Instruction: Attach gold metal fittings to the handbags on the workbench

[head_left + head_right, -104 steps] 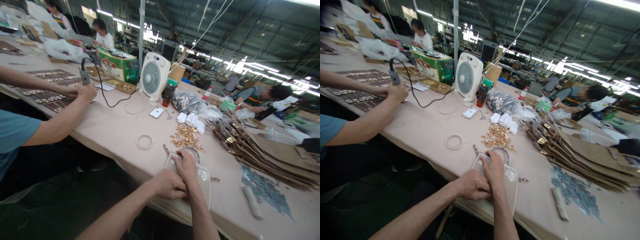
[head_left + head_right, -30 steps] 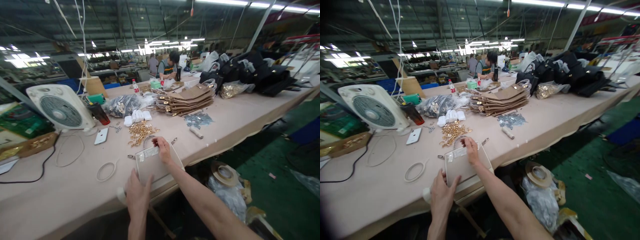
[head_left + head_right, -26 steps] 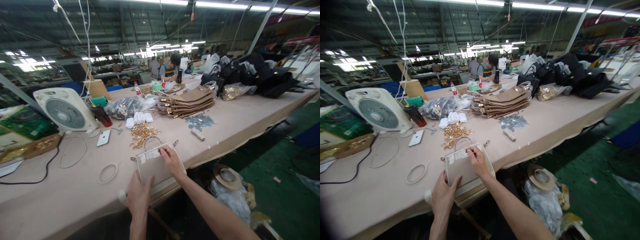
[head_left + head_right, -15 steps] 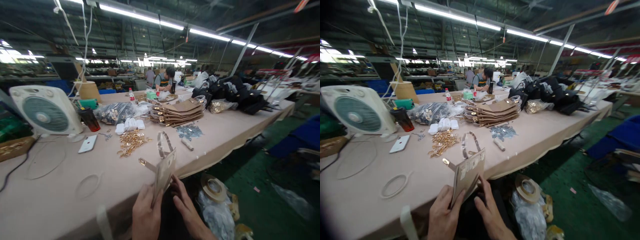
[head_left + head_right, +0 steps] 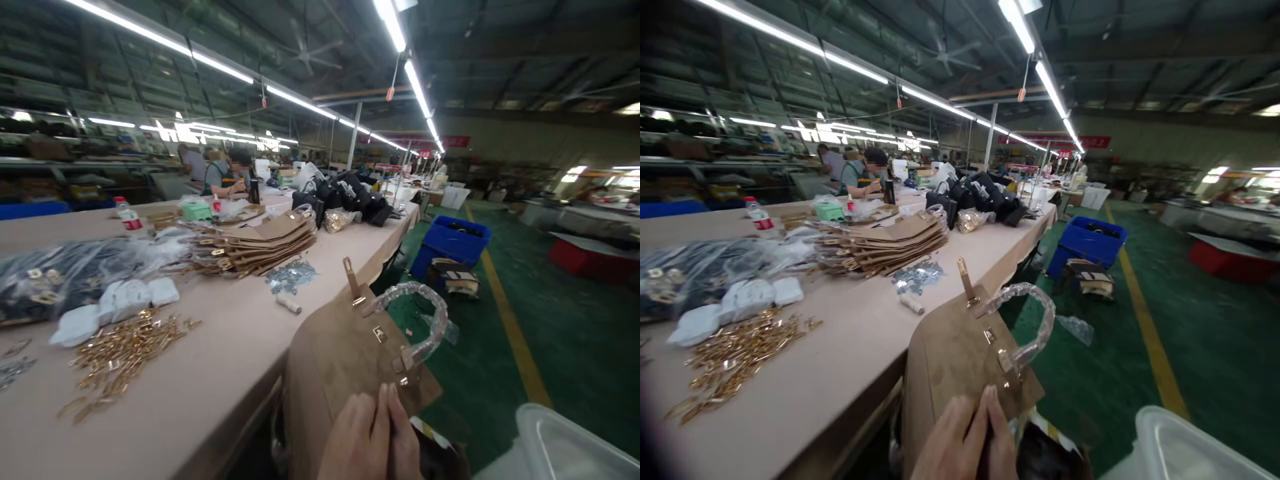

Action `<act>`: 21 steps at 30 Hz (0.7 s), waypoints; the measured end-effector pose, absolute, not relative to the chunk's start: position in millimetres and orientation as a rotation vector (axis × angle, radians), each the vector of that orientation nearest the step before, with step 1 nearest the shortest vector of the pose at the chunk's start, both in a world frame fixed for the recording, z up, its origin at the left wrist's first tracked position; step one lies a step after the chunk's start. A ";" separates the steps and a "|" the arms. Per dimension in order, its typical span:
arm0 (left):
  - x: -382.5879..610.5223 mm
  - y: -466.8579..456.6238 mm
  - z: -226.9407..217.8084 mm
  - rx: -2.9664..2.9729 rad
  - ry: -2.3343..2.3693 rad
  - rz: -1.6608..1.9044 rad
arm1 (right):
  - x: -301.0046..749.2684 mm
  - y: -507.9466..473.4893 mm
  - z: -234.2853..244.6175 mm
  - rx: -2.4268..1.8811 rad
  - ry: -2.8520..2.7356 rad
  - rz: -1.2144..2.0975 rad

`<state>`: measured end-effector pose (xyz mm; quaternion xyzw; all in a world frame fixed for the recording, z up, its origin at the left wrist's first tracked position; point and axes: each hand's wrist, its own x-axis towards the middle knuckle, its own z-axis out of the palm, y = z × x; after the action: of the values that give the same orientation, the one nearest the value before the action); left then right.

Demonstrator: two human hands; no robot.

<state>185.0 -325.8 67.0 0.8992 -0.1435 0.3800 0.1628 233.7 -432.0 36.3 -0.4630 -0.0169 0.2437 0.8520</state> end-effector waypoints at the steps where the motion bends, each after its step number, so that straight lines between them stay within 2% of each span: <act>1: 186.9 -324.8 68.7 2.551 -0.492 1.020 | 235.2 -432.5 40.6 -0.951 0.006 0.465; 4: 189.3 -318.2 73.9 2.466 -0.657 0.910 | 240.0 -434.1 57.8 -0.901 0.094 0.438; 8: 187.3 -296.2 86.1 2.388 -0.701 0.943 | 254.0 -444.3 75.8 -0.860 0.136 0.429; 11: 193.8 -260.1 91.2 2.366 -0.456 0.970 | 273.1 -465.4 86.0 -0.808 0.187 0.381; 14: 215.9 -211.1 77.8 2.298 0.033 0.991 | 295.1 -503.1 104.3 -0.842 0.218 0.294; 17: 242.8 -163.0 45.1 2.336 0.255 0.796 | 313.5 -553.6 136.2 -0.930 0.239 0.020; 21: 260.3 -121.5 -3.6 2.527 0.218 0.578 | 322.6 -629.9 193.5 -1.062 0.147 -0.536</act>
<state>260.3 -121.5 -3.6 0.9362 0.0808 0.2143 0.2667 322.6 -629.9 193.5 -0.4998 0.0694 -0.2523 0.8257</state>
